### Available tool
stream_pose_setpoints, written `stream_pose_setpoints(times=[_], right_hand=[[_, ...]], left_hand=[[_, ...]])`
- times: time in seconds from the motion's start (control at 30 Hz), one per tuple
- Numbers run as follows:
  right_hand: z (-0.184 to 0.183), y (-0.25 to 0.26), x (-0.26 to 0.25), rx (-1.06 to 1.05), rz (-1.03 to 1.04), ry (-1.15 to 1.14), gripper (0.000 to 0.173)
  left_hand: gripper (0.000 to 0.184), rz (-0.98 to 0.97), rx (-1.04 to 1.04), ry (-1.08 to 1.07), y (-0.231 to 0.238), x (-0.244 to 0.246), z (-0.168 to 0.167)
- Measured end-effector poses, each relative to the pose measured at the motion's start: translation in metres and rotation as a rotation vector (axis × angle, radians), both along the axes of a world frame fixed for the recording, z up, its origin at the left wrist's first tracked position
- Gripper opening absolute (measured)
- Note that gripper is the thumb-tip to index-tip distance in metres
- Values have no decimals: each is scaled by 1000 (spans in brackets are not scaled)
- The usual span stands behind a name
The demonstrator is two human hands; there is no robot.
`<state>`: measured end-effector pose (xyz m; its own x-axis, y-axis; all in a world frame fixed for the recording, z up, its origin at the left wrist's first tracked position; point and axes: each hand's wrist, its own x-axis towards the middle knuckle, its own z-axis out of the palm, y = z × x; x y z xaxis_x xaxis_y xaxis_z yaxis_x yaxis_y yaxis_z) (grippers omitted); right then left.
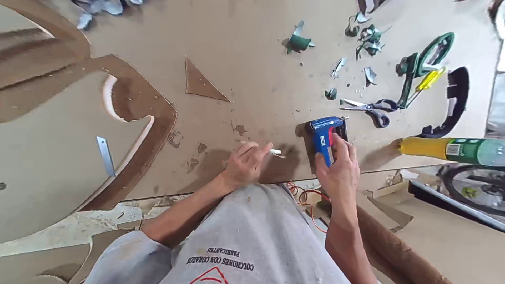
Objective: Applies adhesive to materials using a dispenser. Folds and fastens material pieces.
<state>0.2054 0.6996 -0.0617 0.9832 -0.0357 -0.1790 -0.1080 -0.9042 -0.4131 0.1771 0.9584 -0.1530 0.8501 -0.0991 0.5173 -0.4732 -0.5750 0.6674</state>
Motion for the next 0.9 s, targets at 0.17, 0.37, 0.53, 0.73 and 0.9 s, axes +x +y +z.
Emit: stream_pose_setpoints(times=[0.17,0.37,0.53,0.73,0.9], right_hand=[[37,37,-14,963,433,-6,46],[46,21,-12,1154,533,-113,21],[46,6,-10,1233,548,-88,21],[39,-9,-7,1029,682,-410,17],[38,-16,-15,1139,586,-325,20]], left_hand=[[20,18,-43,-271,-12,-13,81],[17,47,-13,-332,-38,-28,114],[33,75,-75,-305,-56,-30,118],[50,-107,-406,-23,-71,-30,122],[44,-92,-386,-62,-82,-32,127]])
